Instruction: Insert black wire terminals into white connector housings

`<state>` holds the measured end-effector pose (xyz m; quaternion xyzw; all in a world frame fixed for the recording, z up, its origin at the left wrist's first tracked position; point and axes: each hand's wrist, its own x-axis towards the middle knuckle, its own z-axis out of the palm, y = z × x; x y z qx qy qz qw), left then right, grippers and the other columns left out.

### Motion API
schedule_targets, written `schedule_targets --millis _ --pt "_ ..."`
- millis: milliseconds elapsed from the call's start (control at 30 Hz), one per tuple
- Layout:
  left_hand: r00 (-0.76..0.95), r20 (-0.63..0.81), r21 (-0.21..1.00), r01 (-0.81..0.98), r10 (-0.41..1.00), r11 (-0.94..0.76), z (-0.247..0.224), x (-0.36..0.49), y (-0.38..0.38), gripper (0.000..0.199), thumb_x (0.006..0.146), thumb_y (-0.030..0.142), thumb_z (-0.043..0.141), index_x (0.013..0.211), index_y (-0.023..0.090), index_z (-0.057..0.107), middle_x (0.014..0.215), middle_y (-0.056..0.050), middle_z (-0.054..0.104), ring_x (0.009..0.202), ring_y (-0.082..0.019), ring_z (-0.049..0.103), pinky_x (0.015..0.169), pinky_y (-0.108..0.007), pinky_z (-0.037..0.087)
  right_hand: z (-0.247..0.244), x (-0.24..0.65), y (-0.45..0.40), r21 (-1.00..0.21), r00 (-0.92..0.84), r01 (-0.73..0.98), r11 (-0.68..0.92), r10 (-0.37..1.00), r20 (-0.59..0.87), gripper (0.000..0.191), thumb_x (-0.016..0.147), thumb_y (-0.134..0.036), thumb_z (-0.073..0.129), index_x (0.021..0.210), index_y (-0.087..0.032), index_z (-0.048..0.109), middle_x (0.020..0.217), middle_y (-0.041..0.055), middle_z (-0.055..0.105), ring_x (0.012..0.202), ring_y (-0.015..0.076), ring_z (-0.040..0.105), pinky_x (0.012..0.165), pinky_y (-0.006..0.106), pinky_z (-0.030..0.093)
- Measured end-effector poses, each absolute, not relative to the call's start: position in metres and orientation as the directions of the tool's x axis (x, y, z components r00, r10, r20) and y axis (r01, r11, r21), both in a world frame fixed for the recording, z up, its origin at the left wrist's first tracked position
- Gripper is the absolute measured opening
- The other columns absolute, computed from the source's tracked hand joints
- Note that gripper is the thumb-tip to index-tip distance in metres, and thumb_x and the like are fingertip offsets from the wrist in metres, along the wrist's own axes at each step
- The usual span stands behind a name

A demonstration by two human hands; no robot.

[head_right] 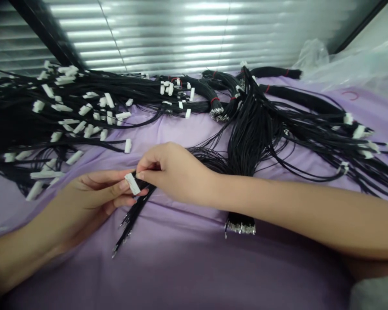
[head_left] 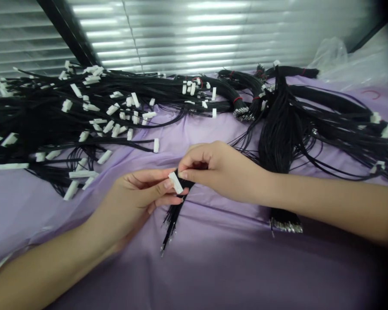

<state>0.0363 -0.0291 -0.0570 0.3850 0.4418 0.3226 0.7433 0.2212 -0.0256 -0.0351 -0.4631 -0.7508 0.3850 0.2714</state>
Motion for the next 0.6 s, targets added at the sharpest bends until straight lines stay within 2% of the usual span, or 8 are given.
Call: schedule_targets --millis 167,367,500,600 --pt "0.368 -0.411 0.860 -0.149 0.834 0.489 -0.0586 0.0361 -0.0318 0.011 0.071 0.016 0.078 0.081 0.019 0.079 0.084 -0.005 0.076 0.070 -0.011 0.067 0.060 -0.012 0.056 -0.0356 0.2189 -0.0290 -0.831 -0.409 0.464 0.307 0.906 0.107 0.016 0.082 -0.008 0.056 0.069 -0.013 0.065 0.072 -0.0020 0.062 0.068 0.0068 0.057 0.065 0.020 0.043" --pt "0.361 -0.393 0.868 -0.160 0.846 0.471 -0.0578 0.0374 -0.0309 0.010 0.071 0.015 0.077 0.081 0.018 0.079 0.081 -0.005 0.075 0.068 -0.011 0.066 0.059 -0.014 0.055 -0.0363 0.2152 -0.0317 -0.856 -0.350 0.449 0.258 0.932 0.097 0.015 0.082 -0.009 0.057 0.070 -0.013 0.065 0.070 -0.0015 0.061 0.065 0.0071 0.056 0.061 0.020 0.043" --pt "0.356 -0.379 0.885 -0.132 0.854 0.447 -0.0588 0.0367 -0.0323 0.012 0.071 0.016 0.077 0.083 0.019 0.078 0.087 -0.005 0.075 0.076 -0.013 0.067 0.064 -0.017 0.056 -0.0368 0.2120 -0.0354 -0.857 -0.327 0.457 0.239 0.941 0.087 0.015 0.081 -0.008 0.056 0.070 -0.013 0.065 0.071 -0.0012 0.062 0.066 0.0075 0.055 0.062 0.020 0.042" --pt "0.360 -0.353 0.902 -0.114 0.864 0.416 -0.0597 0.0352 -0.0336 0.011 0.072 0.017 0.076 0.082 0.020 0.078 0.090 -0.005 0.075 0.081 -0.014 0.066 0.066 -0.017 0.056 -0.0358 0.2124 -0.0361 -0.893 -0.326 0.399 0.210 0.942 0.076 0.015 0.081 -0.008 0.056 0.069 -0.013 0.063 0.071 -0.0016 0.062 0.066 0.0072 0.056 0.063 0.020 0.043"
